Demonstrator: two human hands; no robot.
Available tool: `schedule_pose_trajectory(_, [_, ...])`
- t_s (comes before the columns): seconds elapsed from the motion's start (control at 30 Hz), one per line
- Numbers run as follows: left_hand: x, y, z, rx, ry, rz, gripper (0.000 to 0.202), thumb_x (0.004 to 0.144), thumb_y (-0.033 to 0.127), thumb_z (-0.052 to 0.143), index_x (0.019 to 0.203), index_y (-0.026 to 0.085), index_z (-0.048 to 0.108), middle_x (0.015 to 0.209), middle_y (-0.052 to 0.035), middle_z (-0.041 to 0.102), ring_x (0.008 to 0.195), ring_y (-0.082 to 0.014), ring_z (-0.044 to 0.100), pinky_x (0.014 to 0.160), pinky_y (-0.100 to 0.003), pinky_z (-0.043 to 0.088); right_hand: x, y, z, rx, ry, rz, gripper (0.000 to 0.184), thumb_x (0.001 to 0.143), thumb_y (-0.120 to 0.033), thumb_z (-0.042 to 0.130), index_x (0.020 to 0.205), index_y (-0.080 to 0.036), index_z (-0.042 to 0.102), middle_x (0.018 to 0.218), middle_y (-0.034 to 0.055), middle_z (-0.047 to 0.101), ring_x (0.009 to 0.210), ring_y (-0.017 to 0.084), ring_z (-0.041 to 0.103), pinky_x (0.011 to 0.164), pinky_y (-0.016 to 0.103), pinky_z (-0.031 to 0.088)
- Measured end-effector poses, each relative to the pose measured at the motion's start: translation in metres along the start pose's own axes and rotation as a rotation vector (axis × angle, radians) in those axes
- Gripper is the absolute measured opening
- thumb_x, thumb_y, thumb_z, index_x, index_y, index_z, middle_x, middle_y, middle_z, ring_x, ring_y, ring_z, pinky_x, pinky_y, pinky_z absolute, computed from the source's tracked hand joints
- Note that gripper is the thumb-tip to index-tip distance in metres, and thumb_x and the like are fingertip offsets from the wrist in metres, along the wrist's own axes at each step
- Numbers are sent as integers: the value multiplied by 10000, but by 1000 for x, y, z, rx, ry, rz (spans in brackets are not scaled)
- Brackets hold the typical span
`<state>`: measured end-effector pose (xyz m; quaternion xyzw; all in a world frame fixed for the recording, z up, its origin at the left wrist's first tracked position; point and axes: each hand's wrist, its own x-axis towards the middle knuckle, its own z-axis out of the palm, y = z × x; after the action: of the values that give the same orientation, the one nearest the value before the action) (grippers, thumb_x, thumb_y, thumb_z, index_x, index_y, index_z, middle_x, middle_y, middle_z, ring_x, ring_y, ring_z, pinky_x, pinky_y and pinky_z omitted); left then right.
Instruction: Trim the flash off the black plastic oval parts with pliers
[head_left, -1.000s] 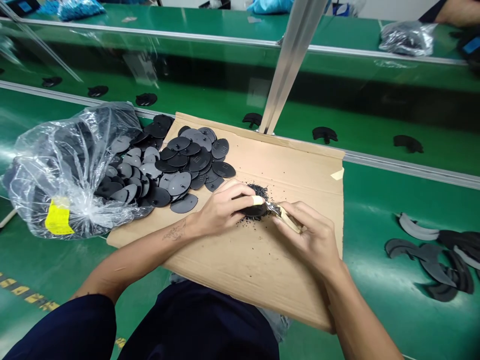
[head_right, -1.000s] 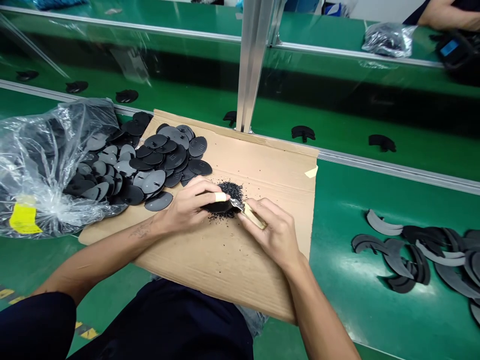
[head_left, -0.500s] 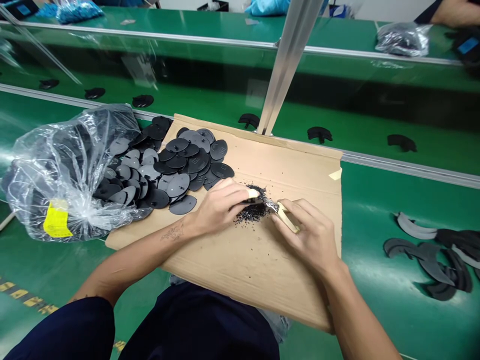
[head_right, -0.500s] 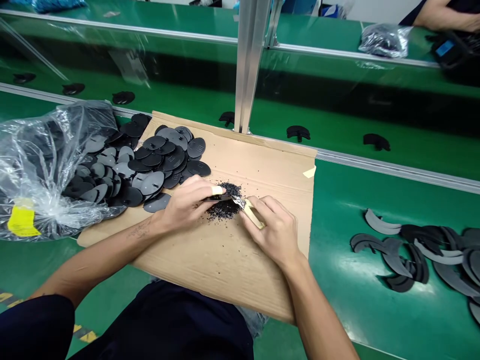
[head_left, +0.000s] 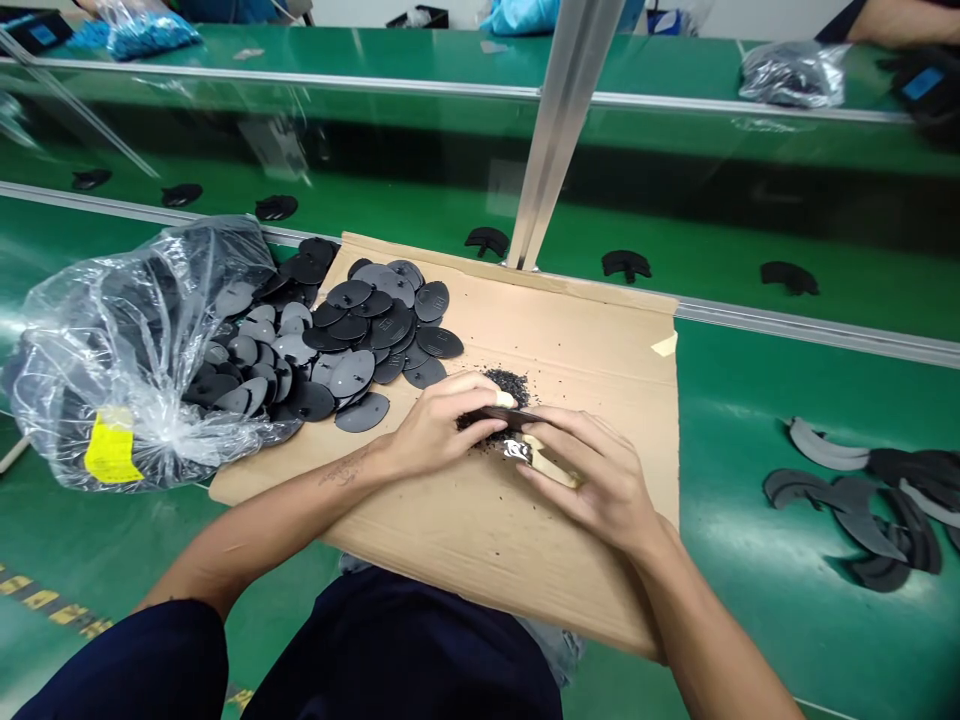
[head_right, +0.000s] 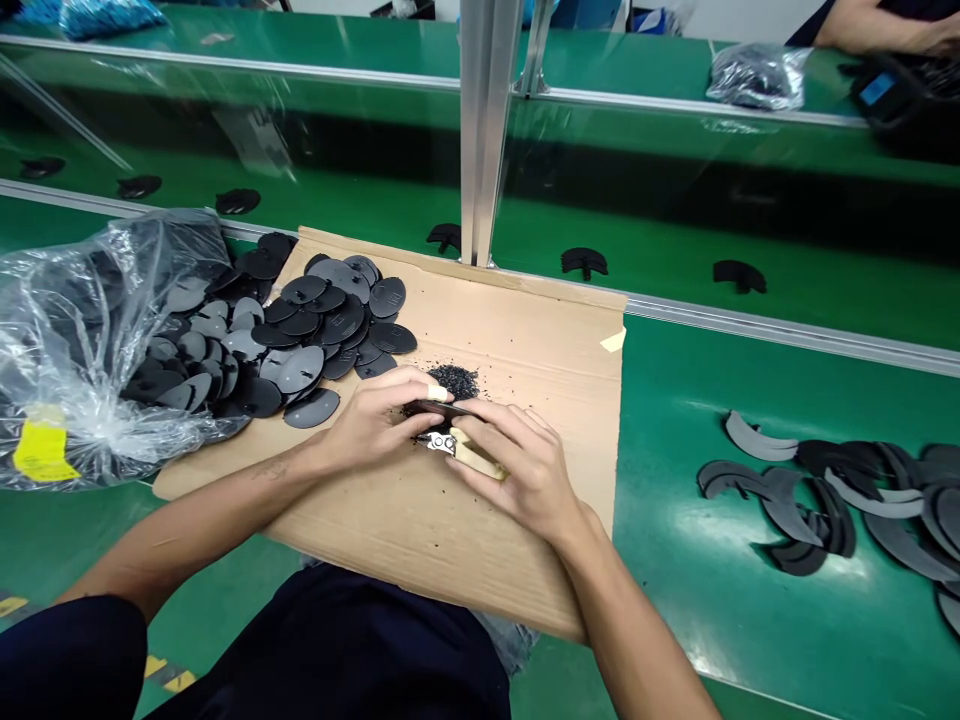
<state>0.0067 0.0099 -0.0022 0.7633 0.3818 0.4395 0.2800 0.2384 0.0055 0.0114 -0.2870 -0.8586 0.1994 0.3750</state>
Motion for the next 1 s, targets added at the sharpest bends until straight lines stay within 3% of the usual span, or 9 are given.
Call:
schedule_pose_trajectory(0.13, [2,-3,-2,34,-12,42,137,949,165,630,1057,163,716,985,-90,722,921,-175,685,814,-309,566,2,-5,-6,139,58,56,351,860,-226,745,1206,-235,684,1174,124,714,1024,248,715,826,404,623])
schedule_pose_trajectory(0.27, [4,-3,-3,-9,13,40,132,934,146,642,1045,160,711,999,-97,732,967,-189,692,855,-331,570,3,-1,-11,20,176,152,328,862,-211,736,1184,-252,692,1049,98,727,927,244,711,780,405,611])
schedule_pose_trajectory(0.37, [3,1,-3,-56,-10,46,141,933,136,629,1050,159,704,1026,-104,738,1001,-195,694,883,-346,575,2,7,-12,-96,114,154,300,879,-212,715,1175,-251,689,1022,89,730,900,235,707,754,394,597])
schedule_pose_trajectory(0.5, [3,3,-3,-107,-23,61,156,935,121,613,1062,157,696,1021,-98,740,994,-181,700,877,-326,580,1,13,-12,-89,19,102,264,898,-225,681,1162,-222,682,1028,103,726,890,226,702,726,369,584])
schedule_pose_trajectory(0.73, [3,4,-2,-136,-15,67,171,915,89,624,1053,159,696,1020,-93,745,992,-177,705,885,-319,579,1,13,-11,-109,32,24,289,890,-208,686,1178,-215,660,1015,100,725,866,215,693,705,346,565])
schedule_pose_trajectory(1.0, [1,3,-1,-112,4,88,215,900,50,611,1064,157,701,1013,-90,751,982,-171,710,880,-311,588,1,13,-14,-308,-11,-29,217,943,-231,644,1157,-199,655,946,78,745,787,180,675,676,303,521])
